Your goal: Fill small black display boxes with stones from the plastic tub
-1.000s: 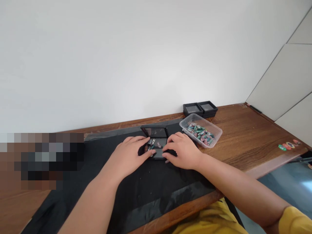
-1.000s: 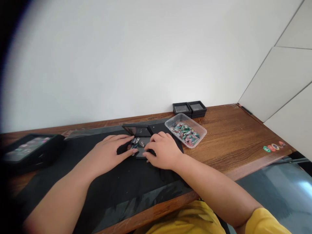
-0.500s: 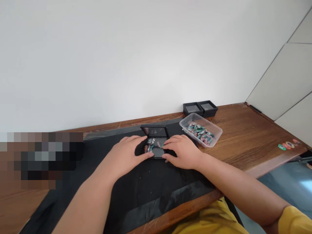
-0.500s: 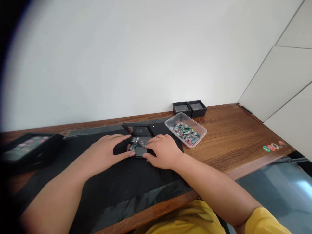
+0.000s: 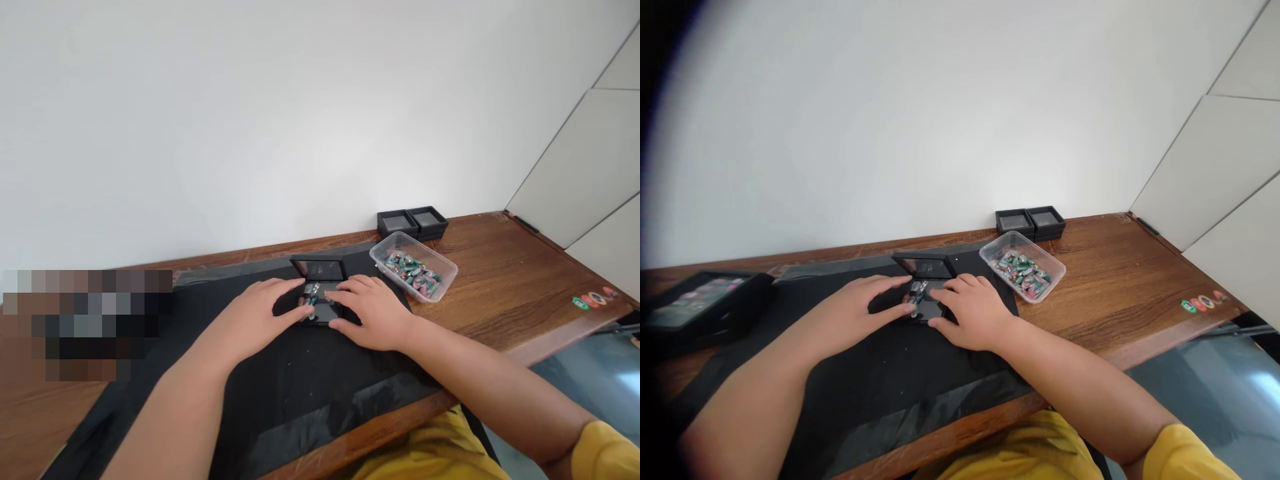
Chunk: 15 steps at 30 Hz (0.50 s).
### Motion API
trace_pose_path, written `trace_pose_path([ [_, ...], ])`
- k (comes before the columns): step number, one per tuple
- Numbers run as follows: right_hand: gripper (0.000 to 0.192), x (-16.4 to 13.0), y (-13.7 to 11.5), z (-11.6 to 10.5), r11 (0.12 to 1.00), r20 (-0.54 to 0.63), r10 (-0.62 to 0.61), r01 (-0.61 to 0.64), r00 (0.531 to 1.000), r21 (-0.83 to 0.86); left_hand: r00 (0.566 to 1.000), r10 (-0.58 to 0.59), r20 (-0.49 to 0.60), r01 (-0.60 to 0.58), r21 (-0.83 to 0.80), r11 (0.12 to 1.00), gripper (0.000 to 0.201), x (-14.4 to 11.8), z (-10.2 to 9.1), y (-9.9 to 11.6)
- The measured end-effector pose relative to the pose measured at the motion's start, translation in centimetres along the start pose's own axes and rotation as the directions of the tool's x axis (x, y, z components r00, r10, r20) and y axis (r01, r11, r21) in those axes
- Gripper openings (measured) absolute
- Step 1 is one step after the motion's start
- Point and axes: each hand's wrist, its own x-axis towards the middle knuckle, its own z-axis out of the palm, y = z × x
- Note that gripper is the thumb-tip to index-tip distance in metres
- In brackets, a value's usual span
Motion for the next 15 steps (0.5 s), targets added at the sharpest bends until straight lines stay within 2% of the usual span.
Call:
trace_pose_path([
  [4,0.042,0.0,-0.1,-0.1,1.0,0.029,0.01,-0.009,1.0,-0.028,0.999,-0.024,-0.024,0.024,-0.002,1.0,0.052,0.1,-0.8,2.2],
  [8,0.041,0.0,0.1,-0.1,0.999,0.03,0.019,-0.018,0.999,-0.051,0.999,-0.012,0.045,0.012,0.008,1.0,0.042,0.0,-0.8,4.4],
  [15,0.045,-0.1,0.1,0.2,0.995,0.023,0.055,-0.053,0.998,-0.082,0.993,0.11,0.043,-0.111,0.032,0.993,0.04,0.2,0.5,4.7],
])
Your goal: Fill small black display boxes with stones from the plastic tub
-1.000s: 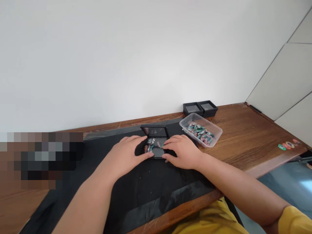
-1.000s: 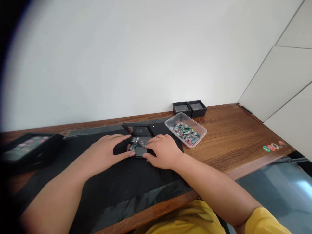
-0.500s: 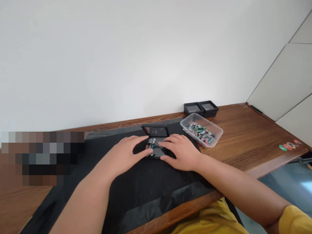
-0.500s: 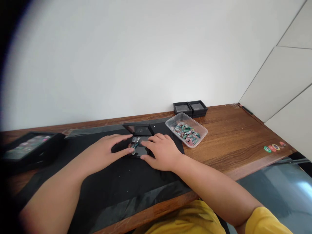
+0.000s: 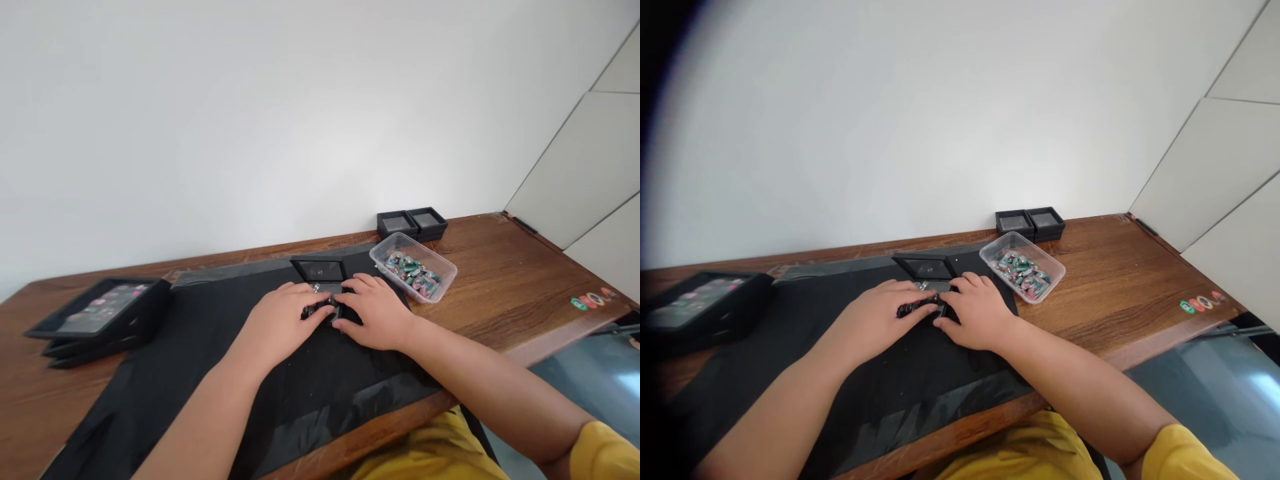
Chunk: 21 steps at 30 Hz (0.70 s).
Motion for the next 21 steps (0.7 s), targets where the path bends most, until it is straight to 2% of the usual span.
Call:
trace_pose_path([
  [10,0.049,0.01,-0.3,-0.4,0.999,-0.036,0.032,-0.031,0.999,0.045,0.999,0.044,-0.016,-0.042,0.071,0.997,0.034,0.05,-0.17,0.32],
  [14,0.042,-0.02,-0.21,-0.49,0.999,-0.021,0.013,-0.012,1.0,0.048,0.997,0.072,-0.013,-0.071,0.061,0.996,0.032,0.03,0.09,0.22],
  [21,0.038,0.01,0.03,-0.05,1.0,-0.038,0.012,-0.011,0.999,0.026,0.998,0.047,-0.03,-0.046,0.02,0.999,0.031,0.04,0.28,-0.35],
])
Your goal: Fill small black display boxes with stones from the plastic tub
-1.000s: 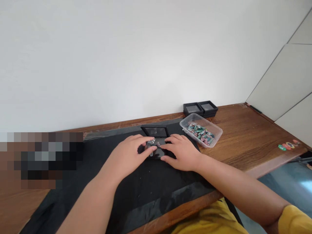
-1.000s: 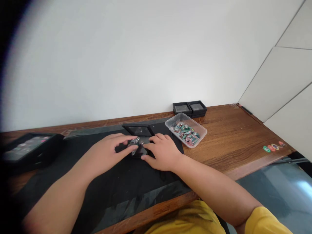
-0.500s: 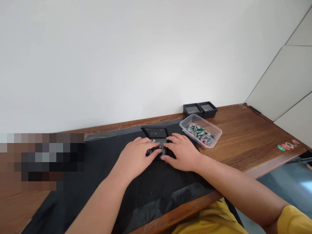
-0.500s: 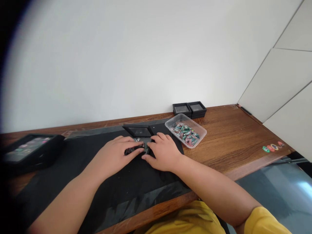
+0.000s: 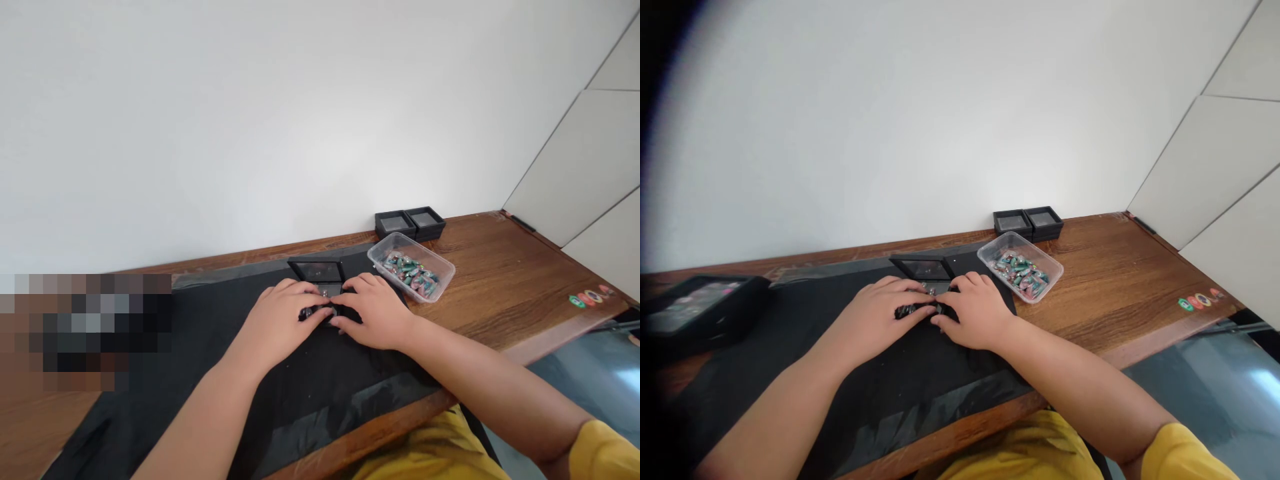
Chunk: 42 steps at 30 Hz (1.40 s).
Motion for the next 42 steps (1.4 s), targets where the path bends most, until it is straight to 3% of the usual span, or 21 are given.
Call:
trace_pose_path([
  [12,0.044,0.2,-0.7,-0.3,1.0,0.05,0.015,-0.016,0.999,0.013,1.0,-0.01,-0.018,0.011,0.033,0.999,0.028,0.1,0.2,-0.6],
  [19,0.047,0.1,-0.6,-0.2,1.0,0.029,0.019,-0.019,0.999,0.005,0.996,-0.016,-0.085,0.005,-0.12,0.993,0.04,-0.3,-1.3,-1.9],
  [22,0.052,0.1,-0.6,0.0,1.0,0.037,0.018,-0.018,0.999,0.006,1.0,-0.019,-0.009,0.017,-0.195,0.981,0.046,-0.9,-2.5,-3.3],
  [24,0.054,0.2,-0.5,0.1,1.0,0.049,0.014,-0.014,0.999,0.009,0.994,-0.11,0.018,0.111,-0.214,0.97,0.048,-1.3,-2.9,-4.3],
  [27,0.054,0.2,-0.5,0.2,1.0,0.072,0.004,-0.005,0.997,0.014,0.963,-0.219,0.154,0.25,-0.218,0.944,0.06,-1.5,-2.6,-5.4],
  [31,0.053,0.1,-0.4,0.1,1.0,0.108,0.0,-0.001,0.994,0.012,0.933,-0.232,0.275,0.294,-0.213,0.932,0.055,-1.3,-1.9,-5.5],
  [42,0.057,0.0,-0.3,0.1,0.999,0.076,-0.031,0.032,0.997,-0.016,0.906,-0.313,0.285,0.367,-0.16,0.916,0.055,-0.9,-1.7,-4.4],
])
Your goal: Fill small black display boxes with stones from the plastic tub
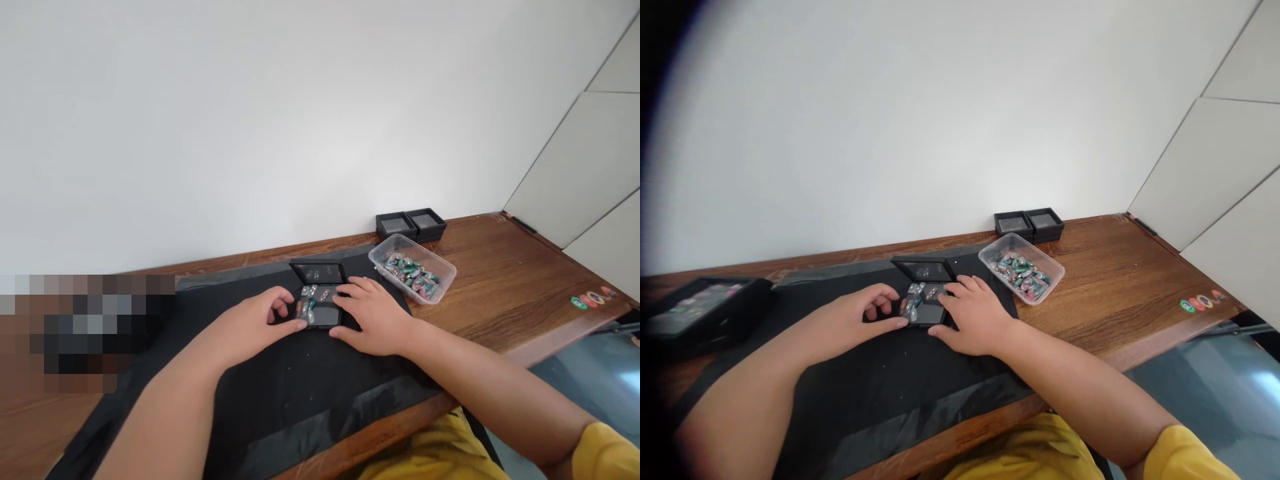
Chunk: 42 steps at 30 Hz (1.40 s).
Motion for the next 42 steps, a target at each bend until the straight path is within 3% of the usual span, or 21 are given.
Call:
trace_pose_path([
  [8,0.035,0.8,-0.1,-0.1,1.0,-0.019,0.005,-0.004,1.0,0.03,1.0,0.002,-0.004,-0.002,-0.023,1.0,0.074,-0.1,0.7,-0.1],
  [18,0.01,2.0,0.1,0.0,0.99,-0.041,0.14,-0.139,0.989,0.028,1.0,0.023,-0.005,-0.023,0.002,1.0,0.049,0.2,0.6,1.0],
  [29,0.012,2.2,0.7,-0.1,0.988,-0.057,0.156,-0.156,0.986,0.005,0.996,0.088,0.024,-0.089,0.027,0.996,0.044,-0.4,0.6,3.3],
  [37,0.017,1.7,0.9,-0.1,0.991,-0.076,0.132,-0.131,0.988,0.028,0.996,-0.052,-0.067,0.06,0.122,0.991,0.038,-0.2,1.3,5.6],
  [42,0.022,1.6,0.7,0.0,0.992,-0.053,0.125,-0.124,0.991,0.02,0.993,-0.102,-0.062,0.109,0.127,0.986,0.041,0.1,1.5,6.2],
])
